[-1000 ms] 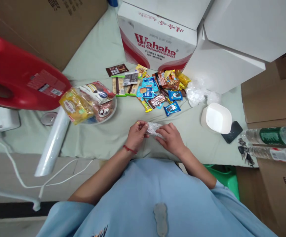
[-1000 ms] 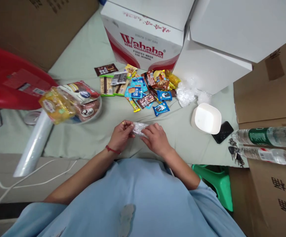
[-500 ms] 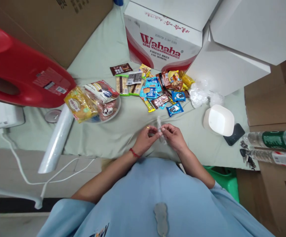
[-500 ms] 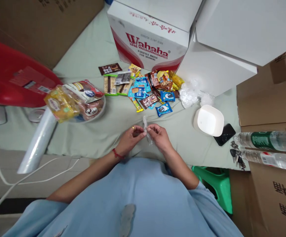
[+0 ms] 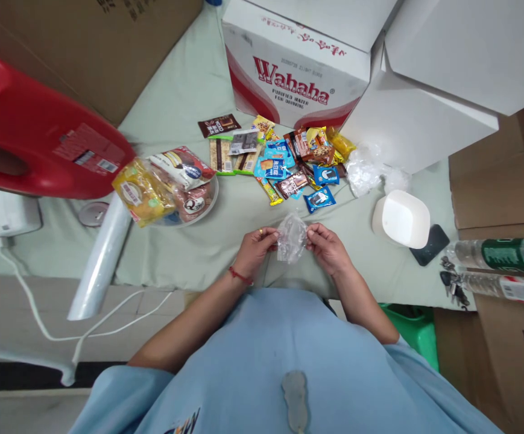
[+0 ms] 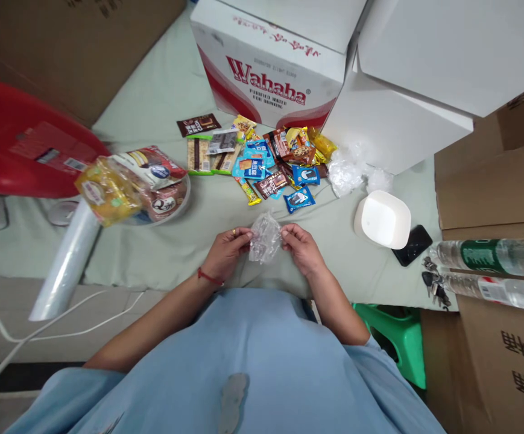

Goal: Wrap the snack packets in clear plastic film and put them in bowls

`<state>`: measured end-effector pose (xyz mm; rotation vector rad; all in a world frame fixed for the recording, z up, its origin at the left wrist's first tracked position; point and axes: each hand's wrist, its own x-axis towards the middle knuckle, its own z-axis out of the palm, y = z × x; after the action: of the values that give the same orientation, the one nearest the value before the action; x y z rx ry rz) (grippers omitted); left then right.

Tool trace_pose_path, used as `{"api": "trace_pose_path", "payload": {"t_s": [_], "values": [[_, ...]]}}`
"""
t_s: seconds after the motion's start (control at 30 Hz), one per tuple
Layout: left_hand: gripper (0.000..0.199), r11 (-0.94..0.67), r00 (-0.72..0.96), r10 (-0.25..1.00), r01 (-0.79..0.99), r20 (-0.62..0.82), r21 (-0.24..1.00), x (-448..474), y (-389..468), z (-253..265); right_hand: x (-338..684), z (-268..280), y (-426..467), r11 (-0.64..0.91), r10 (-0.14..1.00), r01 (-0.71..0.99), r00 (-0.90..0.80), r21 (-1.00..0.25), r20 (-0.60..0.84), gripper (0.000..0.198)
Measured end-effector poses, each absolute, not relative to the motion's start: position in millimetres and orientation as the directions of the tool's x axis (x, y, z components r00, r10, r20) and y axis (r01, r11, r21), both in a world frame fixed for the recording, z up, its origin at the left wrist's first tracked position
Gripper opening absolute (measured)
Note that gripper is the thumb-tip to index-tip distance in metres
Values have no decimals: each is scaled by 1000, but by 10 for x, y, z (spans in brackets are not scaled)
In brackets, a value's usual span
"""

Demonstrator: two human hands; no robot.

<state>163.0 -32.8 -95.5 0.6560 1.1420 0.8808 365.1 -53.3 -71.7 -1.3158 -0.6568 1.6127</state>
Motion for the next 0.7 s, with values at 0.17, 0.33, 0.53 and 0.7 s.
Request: {"api": "trace_pose_path", "payload": {"t_s": [0.17,0.33,0.53,0.7], "values": [[35,515,134,856,-301,-499,803,1553,-278,-938,3830,-720,-548,-476,853,-391,11,-788,-521,48],[37,413,-10,904,-231,-427,881,1554,-299,-939,3820,-748,-603,-490,848,-386,-4,-782,-530,47],[21,-63,30,998,205,58,977,1570,-413,-696,3716,-699,-612,-410,895,-300,50,-862,-443,46],[24,-189,411,907,200,93,961,1773,-421,-681,3650,-637,-593,-401,903,-296,34,-867,-429,48]]}}
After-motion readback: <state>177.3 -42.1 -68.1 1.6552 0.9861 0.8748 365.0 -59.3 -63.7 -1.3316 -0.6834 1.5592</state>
